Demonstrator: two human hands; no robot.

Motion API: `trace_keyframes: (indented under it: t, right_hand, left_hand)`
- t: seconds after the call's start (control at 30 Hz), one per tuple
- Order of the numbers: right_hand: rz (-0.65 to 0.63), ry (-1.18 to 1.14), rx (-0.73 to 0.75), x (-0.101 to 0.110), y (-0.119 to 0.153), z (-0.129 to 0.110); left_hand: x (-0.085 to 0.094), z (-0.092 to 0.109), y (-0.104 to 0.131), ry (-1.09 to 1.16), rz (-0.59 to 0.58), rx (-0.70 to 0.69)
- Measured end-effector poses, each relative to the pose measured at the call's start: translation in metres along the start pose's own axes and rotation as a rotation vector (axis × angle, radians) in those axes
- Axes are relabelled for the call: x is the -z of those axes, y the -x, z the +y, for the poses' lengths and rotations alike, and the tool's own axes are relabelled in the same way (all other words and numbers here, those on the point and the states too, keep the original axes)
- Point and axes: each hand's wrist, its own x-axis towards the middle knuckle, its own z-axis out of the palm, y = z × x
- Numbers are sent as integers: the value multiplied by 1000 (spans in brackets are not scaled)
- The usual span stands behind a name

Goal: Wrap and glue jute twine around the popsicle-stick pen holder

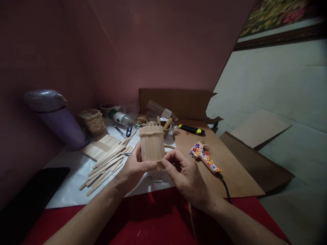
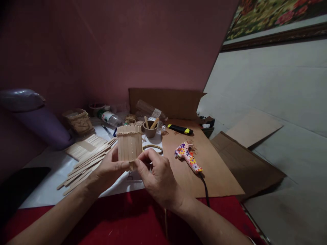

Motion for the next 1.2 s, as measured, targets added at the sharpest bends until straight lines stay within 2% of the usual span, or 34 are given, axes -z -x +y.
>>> trace_keyframes:
  t: [0.17, 0.47, 0.63, 0.73, 0.87, 0.97, 1.2]
  right_hand:
    - [-2, 7, 10, -1, 1, 2]
    - [-3, 23, -12, -3, 1, 3]
    - [-22, -87, -45, -4, 1, 3]
    - [-9, -115, -45, -4, 4, 0]
    - [55, 49, 102, -4, 9, -6]
    - [51, 93, 180, -5, 13, -10]
    - [89, 61, 154, -4, 11, -9]
  left_hand:
    - [-2, -1, 0, -10, 56, -1]
    - [2, -3, 1, -8, 10, -6]
    - [-2, 1, 2, -15, 104, -9]
    - [-2, 5, 3, 26, 112, 12]
    - [2, 7, 4, 88, 91, 37]
    - [4, 6, 5, 141, 54, 78]
    - [4, 4, 6, 207, -20, 113]
